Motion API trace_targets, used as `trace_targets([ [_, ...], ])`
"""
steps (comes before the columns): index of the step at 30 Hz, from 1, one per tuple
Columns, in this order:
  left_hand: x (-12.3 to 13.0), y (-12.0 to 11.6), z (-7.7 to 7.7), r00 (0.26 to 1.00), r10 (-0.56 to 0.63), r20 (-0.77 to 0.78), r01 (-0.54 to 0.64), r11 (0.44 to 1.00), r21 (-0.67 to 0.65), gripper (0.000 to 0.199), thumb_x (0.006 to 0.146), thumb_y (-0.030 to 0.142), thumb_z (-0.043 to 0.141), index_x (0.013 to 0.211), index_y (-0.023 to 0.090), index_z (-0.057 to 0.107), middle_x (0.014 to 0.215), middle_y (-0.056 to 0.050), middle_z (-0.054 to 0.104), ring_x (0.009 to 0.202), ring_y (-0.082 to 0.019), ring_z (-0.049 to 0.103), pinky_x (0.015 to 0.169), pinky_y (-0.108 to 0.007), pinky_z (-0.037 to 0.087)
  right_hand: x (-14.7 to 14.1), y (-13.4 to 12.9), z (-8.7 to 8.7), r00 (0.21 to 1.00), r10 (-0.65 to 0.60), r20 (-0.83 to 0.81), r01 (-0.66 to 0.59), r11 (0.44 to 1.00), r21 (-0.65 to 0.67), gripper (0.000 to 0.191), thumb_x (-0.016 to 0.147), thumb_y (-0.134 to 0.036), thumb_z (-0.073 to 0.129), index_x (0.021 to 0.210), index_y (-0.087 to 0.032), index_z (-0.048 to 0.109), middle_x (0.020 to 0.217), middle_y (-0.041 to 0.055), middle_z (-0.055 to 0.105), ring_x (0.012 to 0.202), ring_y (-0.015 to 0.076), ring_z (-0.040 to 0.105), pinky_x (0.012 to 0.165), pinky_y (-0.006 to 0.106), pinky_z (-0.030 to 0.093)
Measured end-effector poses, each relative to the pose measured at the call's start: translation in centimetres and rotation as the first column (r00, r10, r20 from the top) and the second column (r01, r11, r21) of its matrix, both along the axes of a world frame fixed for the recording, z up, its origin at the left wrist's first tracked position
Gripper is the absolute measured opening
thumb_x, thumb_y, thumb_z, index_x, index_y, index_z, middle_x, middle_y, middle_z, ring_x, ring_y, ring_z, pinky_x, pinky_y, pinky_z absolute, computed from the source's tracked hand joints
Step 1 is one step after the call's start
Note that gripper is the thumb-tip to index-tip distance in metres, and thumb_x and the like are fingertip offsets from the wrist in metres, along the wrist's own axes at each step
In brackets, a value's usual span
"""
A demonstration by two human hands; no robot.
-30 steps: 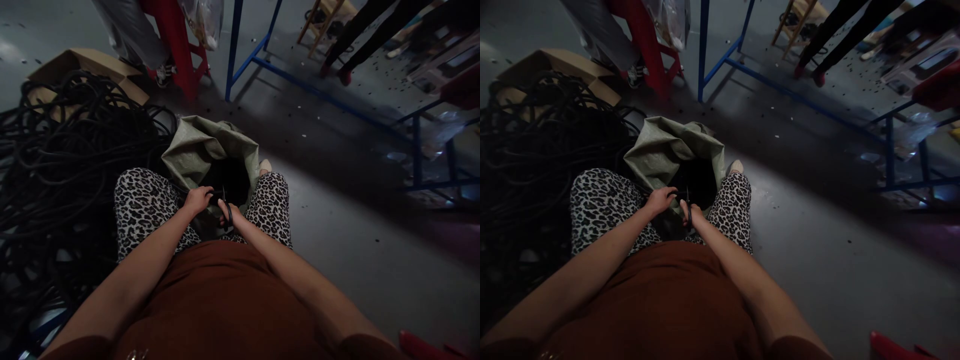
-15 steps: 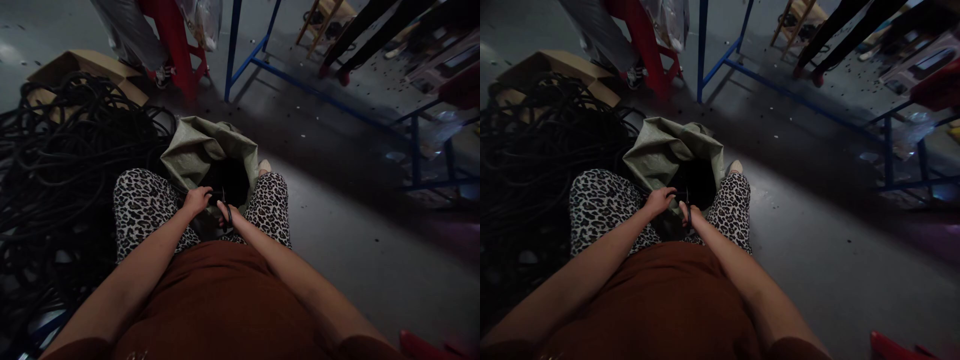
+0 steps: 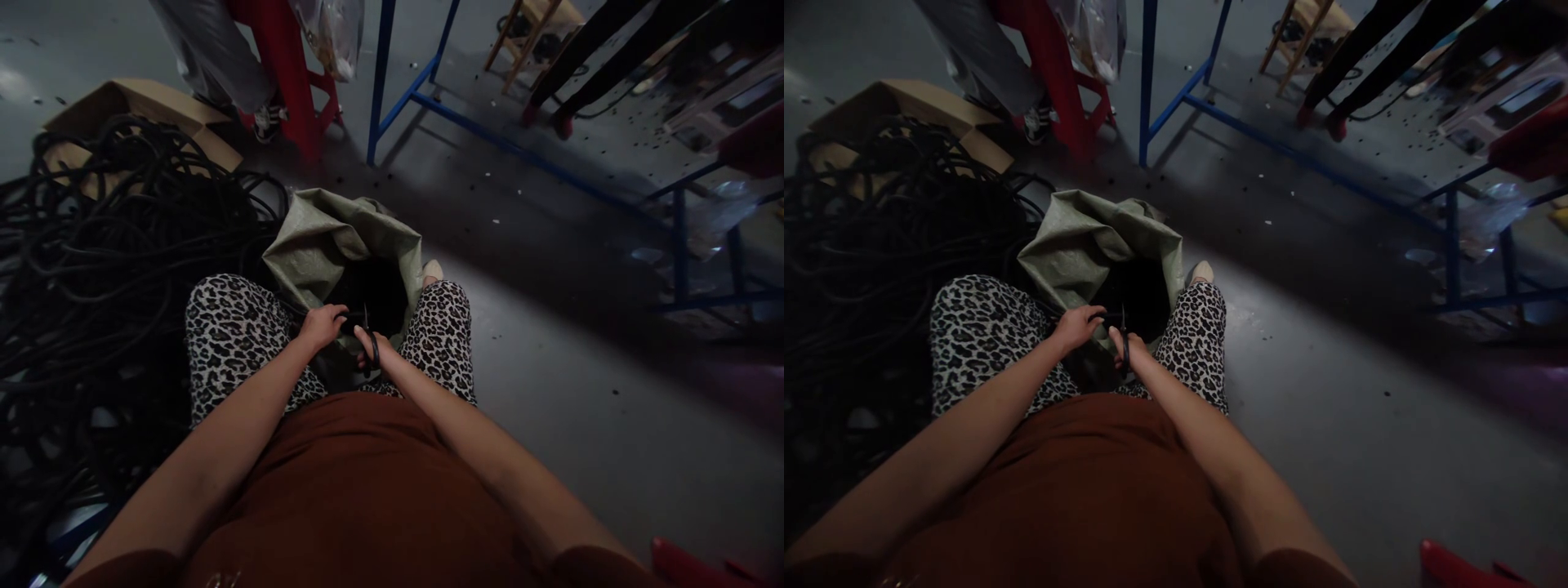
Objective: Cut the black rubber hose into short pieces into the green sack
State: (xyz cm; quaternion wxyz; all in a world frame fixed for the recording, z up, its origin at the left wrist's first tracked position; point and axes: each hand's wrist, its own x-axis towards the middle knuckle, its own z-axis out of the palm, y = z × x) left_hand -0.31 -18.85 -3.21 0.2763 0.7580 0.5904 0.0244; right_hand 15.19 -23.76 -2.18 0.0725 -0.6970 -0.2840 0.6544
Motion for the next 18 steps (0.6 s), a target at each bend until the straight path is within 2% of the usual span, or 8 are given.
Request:
trace_targets([
  [18, 0.22, 0.13, 0.17, 0.999, 0.034, -0.013, -0.035, 0.999, -0.037, 0.034, 0.085, 0.029, 0.047, 0.115, 0.024, 0.062, 0.113, -0.002, 0.066, 0.105, -0.019, 0.059, 0.092, -0.028, 0.043, 0.04, -0.25, 0.49, 1.000, -0.020, -0.016, 0.020, 1.000, 0.020, 0.052, 0.086, -0.056, 0.047, 0.113, -0.011, 0.052, 0.055, 0.0004, 0.056, 0.038, 0.0111, 0.053, 0.035, 0.019, 0.045],
])
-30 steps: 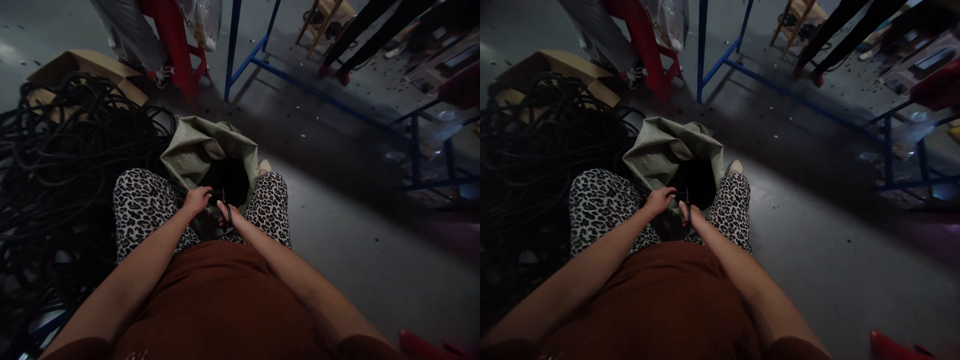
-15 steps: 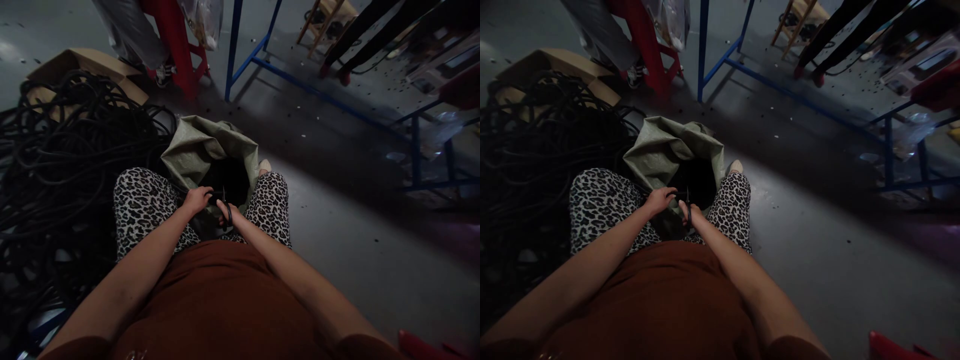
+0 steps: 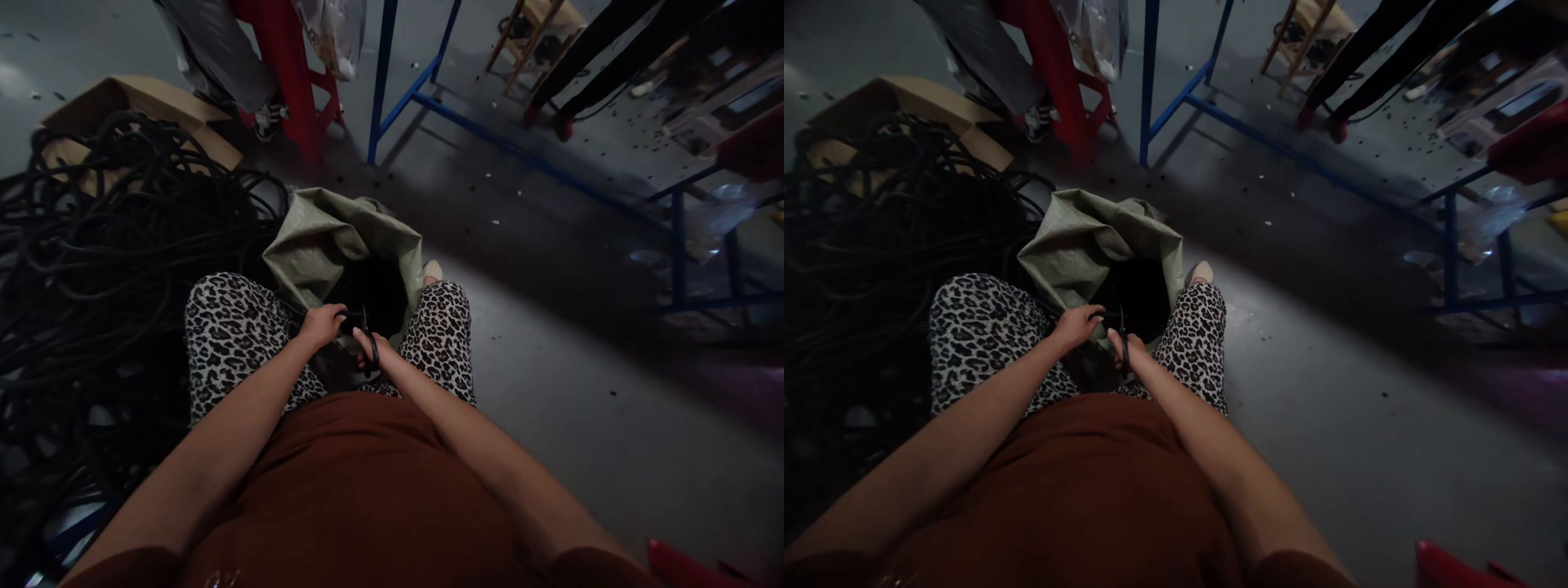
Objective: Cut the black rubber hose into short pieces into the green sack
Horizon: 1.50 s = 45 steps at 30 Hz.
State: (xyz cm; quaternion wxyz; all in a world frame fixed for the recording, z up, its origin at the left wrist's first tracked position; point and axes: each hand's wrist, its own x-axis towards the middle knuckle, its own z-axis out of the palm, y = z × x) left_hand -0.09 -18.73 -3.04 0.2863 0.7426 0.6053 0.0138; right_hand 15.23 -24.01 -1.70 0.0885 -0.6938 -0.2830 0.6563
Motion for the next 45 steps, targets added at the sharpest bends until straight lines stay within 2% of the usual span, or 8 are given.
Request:
trace_targets([
  [8, -0.1, 0.1, 0.2, 1.000, -0.009, -0.001, 0.009, 1.000, -0.022, 0.033, 0.085, 0.029, 0.047, 0.114, 0.024, 0.062, 0.111, -0.002, 0.067, 0.103, -0.018, 0.060, 0.091, -0.027, 0.043, 0.0, 0.0, -0.2, 1.000, -0.010, -0.008, 0.010, 1.000, 0.016, 0.050, 0.088, -0.055, 0.045, 0.109, -0.010, 0.052, 0.052, -0.0003, 0.055, 0.034, 0.0099, 0.051, 0.034, 0.019, 0.045],
  [16, -0.1, 0.1, -0.2, 1.000, -0.011, 0.013, 0.011, 1.000, -0.008, 0.032, 0.085, 0.029, 0.047, 0.113, 0.025, 0.062, 0.110, -0.002, 0.067, 0.101, -0.017, 0.060, 0.089, -0.026, 0.044, 0.1, 0.0, 0.5, 1.000, -0.003, -0.010, 0.004, 0.999, 0.044, 0.048, 0.090, -0.055, 0.040, 0.104, -0.010, 0.052, 0.047, -0.0008, 0.053, 0.029, 0.0108, 0.049, 0.029, 0.017, 0.038],
  [21, -0.1, 0.1, -0.3, 0.999, -0.042, 0.010, 0.041, 0.998, 0.056, 0.034, 0.085, 0.028, 0.046, 0.115, 0.023, 0.061, 0.110, -0.004, 0.066, 0.101, -0.018, 0.060, 0.090, -0.028, 0.043, 0.2, -0.2, 0.8, 1.000, -0.008, -0.005, 0.008, 0.995, 0.100, 0.042, 0.091, -0.051, 0.042, 0.094, -0.011, 0.053, 0.043, -0.0031, 0.049, 0.028, 0.0101, 0.047, 0.029, 0.017, 0.038],
  [25, -0.1, 0.2, 0.0, 0.997, -0.072, -0.032, 0.075, 0.992, 0.097, 0.034, 0.085, 0.026, 0.046, 0.115, 0.021, 0.061, 0.107, -0.005, 0.067, 0.099, -0.018, 0.060, 0.090, -0.028, 0.043, 0.2, -0.3, 0.0, 0.999, -0.037, 0.020, 0.034, 0.991, 0.127, 0.038, 0.090, -0.050, 0.045, 0.084, -0.012, 0.052, 0.041, -0.0049, 0.046, 0.027, 0.0093, 0.045, 0.028, 0.017, 0.038],
  [30, -0.1, 0.3, 0.2, 0.994, -0.069, -0.083, 0.074, 0.995, 0.070, 0.033, 0.085, 0.026, 0.045, 0.113, 0.022, 0.062, 0.108, -0.005, 0.067, 0.100, -0.019, 0.060, 0.090, -0.028, 0.042, 0.5, -0.5, -1.7, 0.998, 0.015, 0.056, -0.024, 0.987, 0.159, 0.038, 0.088, -0.048, 0.048, 0.074, -0.013, 0.051, 0.041, -0.0044, 0.045, 0.026, 0.0094, 0.046, 0.027, 0.017, 0.036],
  [33, -0.1, 0.3, 0.0, 0.993, -0.053, -0.104, 0.059, 0.997, 0.054, 0.033, 0.085, 0.027, 0.045, 0.113, 0.023, 0.062, 0.110, -0.004, 0.067, 0.101, -0.019, 0.060, 0.091, -0.029, 0.042, 0.6, -0.6, -2.1, 0.999, 0.008, 0.053, -0.017, 0.987, 0.161, 0.038, 0.088, -0.047, 0.048, 0.072, -0.013, 0.052, 0.041, -0.0043, 0.045, 0.026, 0.0086, 0.045, 0.028, 0.016, 0.036],
  [40, -0.2, 0.3, -0.3, 0.999, 0.012, -0.031, -0.010, 0.998, 0.059, 0.033, 0.084, 0.027, 0.047, 0.113, 0.024, 0.062, 0.111, -0.004, 0.067, 0.103, -0.020, 0.060, 0.093, -0.029, 0.042, 0.5, -0.6, 0.0, 0.996, -0.086, 0.033, 0.083, 0.993, 0.089, 0.038, 0.090, -0.048, 0.046, 0.082, -0.012, 0.053, 0.041, -0.0043, 0.046, 0.027, 0.0080, 0.045, 0.028, 0.015, 0.035],
  [45, -0.3, 0.3, -0.5, 0.994, 0.088, 0.066, -0.093, 0.993, 0.068, 0.033, 0.083, 0.025, 0.049, 0.114, 0.024, 0.061, 0.113, -0.003, 0.066, 0.105, -0.019, 0.059, 0.096, -0.030, 0.041, 0.4, -0.7, 1.5, 0.999, -0.046, -0.018, 0.046, 0.999, 0.014, 0.047, 0.090, -0.056, 0.039, 0.103, -0.012, 0.051, 0.045, -0.0026, 0.051, 0.030, 0.0107, 0.049, 0.029, 0.016, 0.037],
])
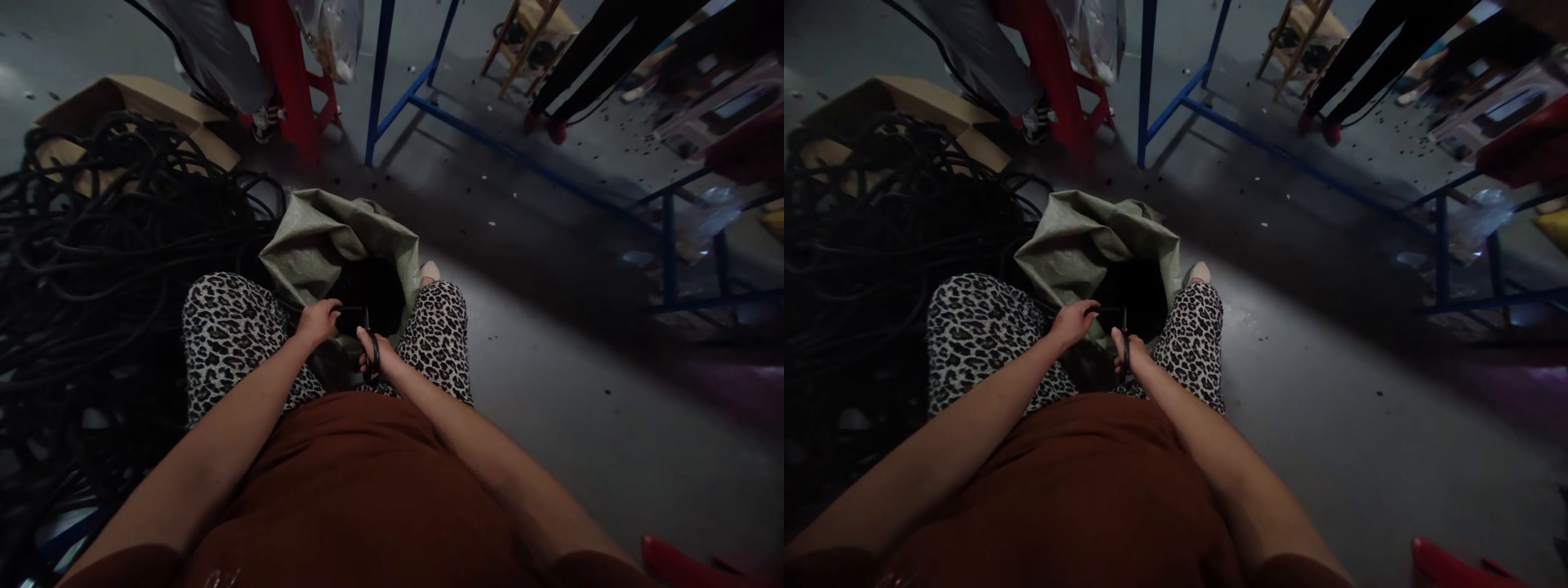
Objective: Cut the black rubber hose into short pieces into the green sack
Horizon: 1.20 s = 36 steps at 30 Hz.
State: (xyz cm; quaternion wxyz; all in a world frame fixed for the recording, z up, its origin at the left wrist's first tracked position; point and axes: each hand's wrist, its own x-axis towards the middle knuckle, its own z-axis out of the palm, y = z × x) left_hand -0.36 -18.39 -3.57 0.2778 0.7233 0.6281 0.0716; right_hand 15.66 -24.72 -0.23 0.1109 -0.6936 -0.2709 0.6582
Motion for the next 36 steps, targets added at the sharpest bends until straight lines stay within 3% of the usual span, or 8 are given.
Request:
trace_targets([
  [10, -0.1, -0.3, 0.2, 0.997, -0.081, -0.018, 0.081, 0.997, 0.015, 0.032, 0.084, 0.025, 0.048, 0.113, 0.023, 0.062, 0.110, -0.003, 0.066, 0.103, -0.017, 0.059, 0.094, -0.027, 0.042, -0.3, 0.4, -0.1, 0.995, 0.097, 0.007, -0.097, 0.995, -0.012, 0.053, 0.089, -0.058, 0.040, 0.109, -0.010, 0.051, 0.048, -0.0015, 0.052, 0.033, 0.0112, 0.051, 0.032, 0.018, 0.042],
  [25, 0.1, -0.5, 0.8, 0.987, -0.159, -0.025, 0.157, 0.986, -0.058, 0.033, 0.084, 0.024, 0.047, 0.113, 0.026, 0.062, 0.110, -0.001, 0.067, 0.102, -0.015, 0.059, 0.093, -0.026, 0.041, -0.4, 0.6, -1.5, 0.995, 0.096, -0.005, -0.096, 0.995, -0.038, 0.054, 0.088, -0.058, 0.043, 0.114, -0.011, 0.050, 0.052, 0.0011, 0.057, 0.033, 0.0120, 0.052, 0.030, 0.018, 0.039],
  [36, 0.0, -0.3, 0.7, 0.990, -0.140, 0.015, 0.141, 0.987, -0.071, 0.033, 0.084, 0.026, 0.046, 0.112, 0.025, 0.063, 0.111, -0.002, 0.066, 0.103, -0.017, 0.059, 0.092, -0.027, 0.043, -0.3, 0.5, -0.9, 0.998, 0.064, 0.006, -0.064, 0.996, 0.059, 0.042, 0.090, -0.053, 0.044, 0.095, -0.012, 0.052, 0.043, -0.0034, 0.049, 0.029, 0.0101, 0.048, 0.029, 0.018, 0.040],
])
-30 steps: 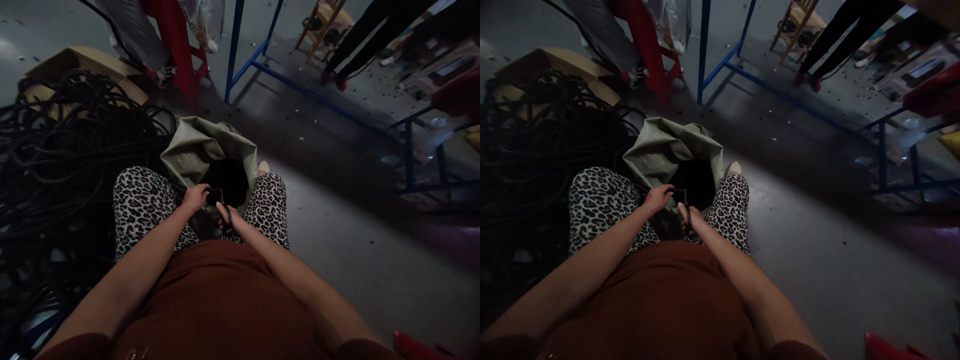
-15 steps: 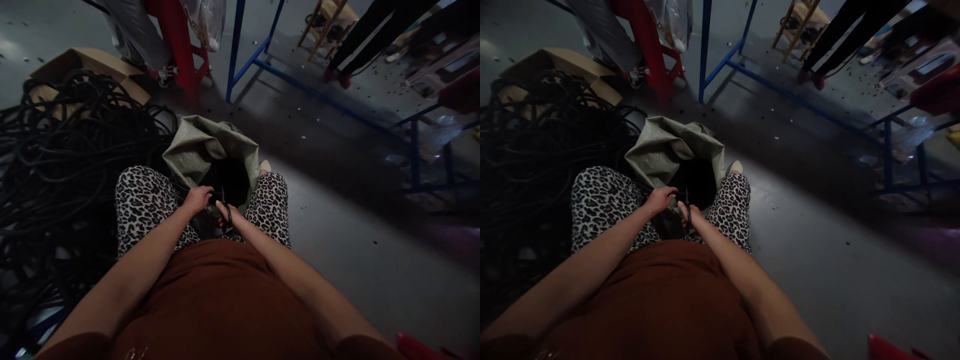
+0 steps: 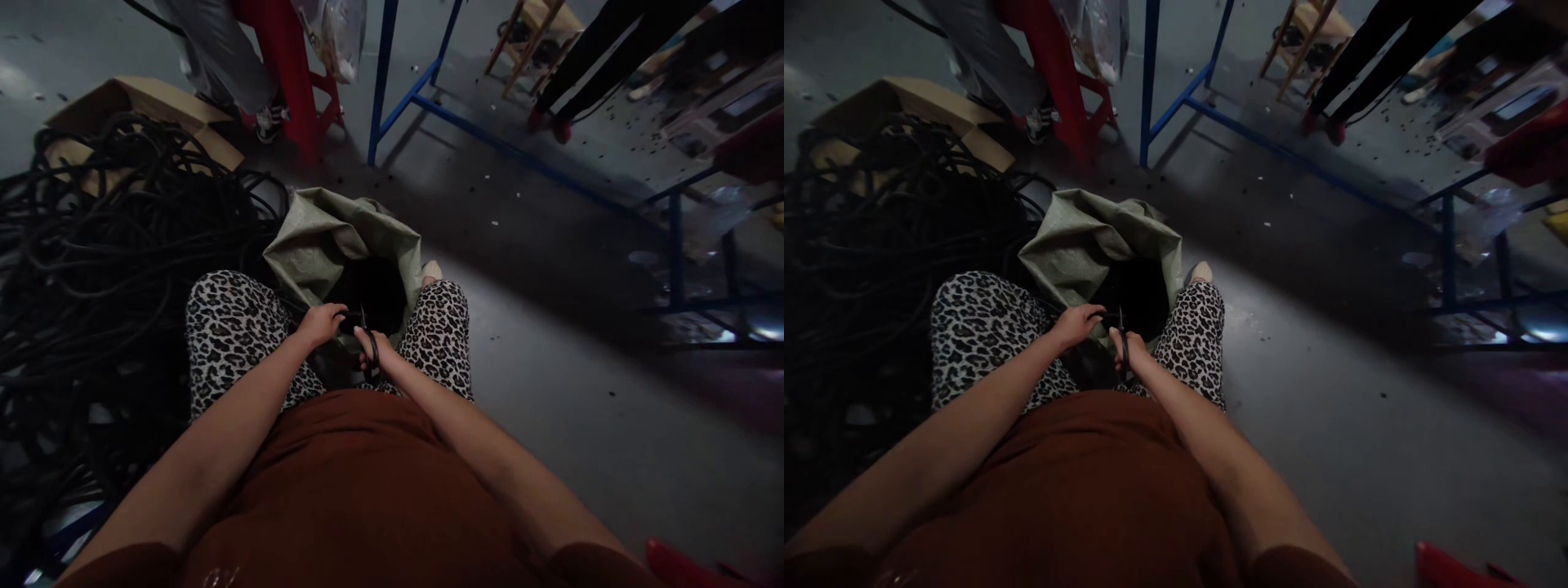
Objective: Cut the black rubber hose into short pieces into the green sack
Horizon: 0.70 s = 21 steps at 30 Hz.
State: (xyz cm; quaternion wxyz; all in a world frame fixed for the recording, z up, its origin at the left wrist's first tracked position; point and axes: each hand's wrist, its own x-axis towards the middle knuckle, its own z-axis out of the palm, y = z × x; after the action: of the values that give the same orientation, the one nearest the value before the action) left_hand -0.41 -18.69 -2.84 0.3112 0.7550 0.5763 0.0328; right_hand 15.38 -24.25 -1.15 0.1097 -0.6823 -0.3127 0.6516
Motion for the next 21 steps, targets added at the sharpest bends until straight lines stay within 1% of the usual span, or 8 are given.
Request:
trace_targets([
  [2, 0.0, 0.0, 0.1, 1.000, 0.000, -0.006, 0.001, 0.999, 0.039, 0.033, 0.084, 0.027, 0.047, 0.113, 0.024, 0.062, 0.111, -0.003, 0.066, 0.103, -0.018, 0.059, 0.094, -0.029, 0.042, 0.0, -0.1, 0.0, 1.000, -0.012, 0.008, 0.012, 1.000, 0.017, 0.040, 0.090, -0.051, 0.045, 0.090, -0.012, 0.052, 0.042, -0.0048, 0.046, 0.029, 0.0090, 0.046, 0.030, 0.017, 0.040],
  [5, 0.0, 0.1, 0.1, 0.998, -0.024, -0.059, 0.029, 0.995, 0.093, 0.034, 0.084, 0.027, 0.048, 0.116, 0.023, 0.061, 0.109, -0.005, 0.067, 0.103, -0.019, 0.058, 0.095, -0.031, 0.040, 0.1, -0.1, -0.4, 0.999, -0.028, 0.039, 0.026, 0.999, 0.043, 0.036, 0.090, -0.048, 0.045, 0.084, -0.013, 0.051, 0.040, -0.0061, 0.043, 0.027, 0.0083, 0.044, 0.030, 0.017, 0.040],
  [9, -0.2, 0.2, -0.3, 0.989, -0.045, -0.141, 0.061, 0.992, 0.108, 0.033, 0.084, 0.025, 0.046, 0.114, 0.023, 0.062, 0.107, -0.006, 0.067, 0.100, -0.020, 0.060, 0.093, -0.031, 0.041, 0.3, -0.2, -1.2, 0.999, -0.008, 0.050, 0.005, 0.998, 0.060, 0.035, 0.090, -0.045, 0.046, 0.079, -0.013, 0.053, 0.040, -0.0052, 0.044, 0.027, 0.0087, 0.044, 0.029, 0.017, 0.039],
  [13, -0.3, 0.2, -0.6, 0.983, -0.048, -0.180, 0.069, 0.991, 0.117, 0.032, 0.083, 0.025, 0.048, 0.112, 0.022, 0.063, 0.104, -0.006, 0.068, 0.099, -0.022, 0.061, 0.091, -0.032, 0.041, 0.4, -0.2, -1.4, 0.998, -0.037, 0.057, 0.034, 0.998, 0.046, 0.035, 0.089, -0.045, 0.047, 0.076, -0.013, 0.054, 0.039, -0.0049, 0.043, 0.026, 0.0083, 0.044, 0.028, 0.016, 0.037],
  [17, -0.2, 0.1, -0.5, 0.992, -0.009, -0.130, 0.024, 0.994, 0.111, 0.032, 0.083, 0.024, 0.048, 0.112, 0.022, 0.063, 0.107, -0.006, 0.067, 0.101, -0.021, 0.060, 0.092, -0.031, 0.041, 0.4, -0.3, -0.9, 0.995, -0.077, 0.064, 0.076, 0.997, 0.029, 0.037, 0.088, -0.048, 0.048, 0.080, -0.012, 0.054, 0.042, -0.0041, 0.046, 0.027, 0.0082, 0.044, 0.027, 0.015, 0.035],
  [21, -0.2, 0.2, -0.3, 0.994, 0.044, -0.098, -0.033, 0.994, 0.107, 0.033, 0.083, 0.024, 0.048, 0.113, 0.023, 0.062, 0.109, -0.005, 0.067, 0.103, -0.020, 0.059, 0.094, -0.030, 0.041, 0.4, -0.4, 0.0, 0.994, -0.105, 0.008, 0.105, 0.994, -0.017, 0.044, 0.090, -0.053, 0.042, 0.097, -0.011, 0.053, 0.044, -0.0036, 0.049, 0.029, 0.0096, 0.047, 0.029, 0.016, 0.037],
])
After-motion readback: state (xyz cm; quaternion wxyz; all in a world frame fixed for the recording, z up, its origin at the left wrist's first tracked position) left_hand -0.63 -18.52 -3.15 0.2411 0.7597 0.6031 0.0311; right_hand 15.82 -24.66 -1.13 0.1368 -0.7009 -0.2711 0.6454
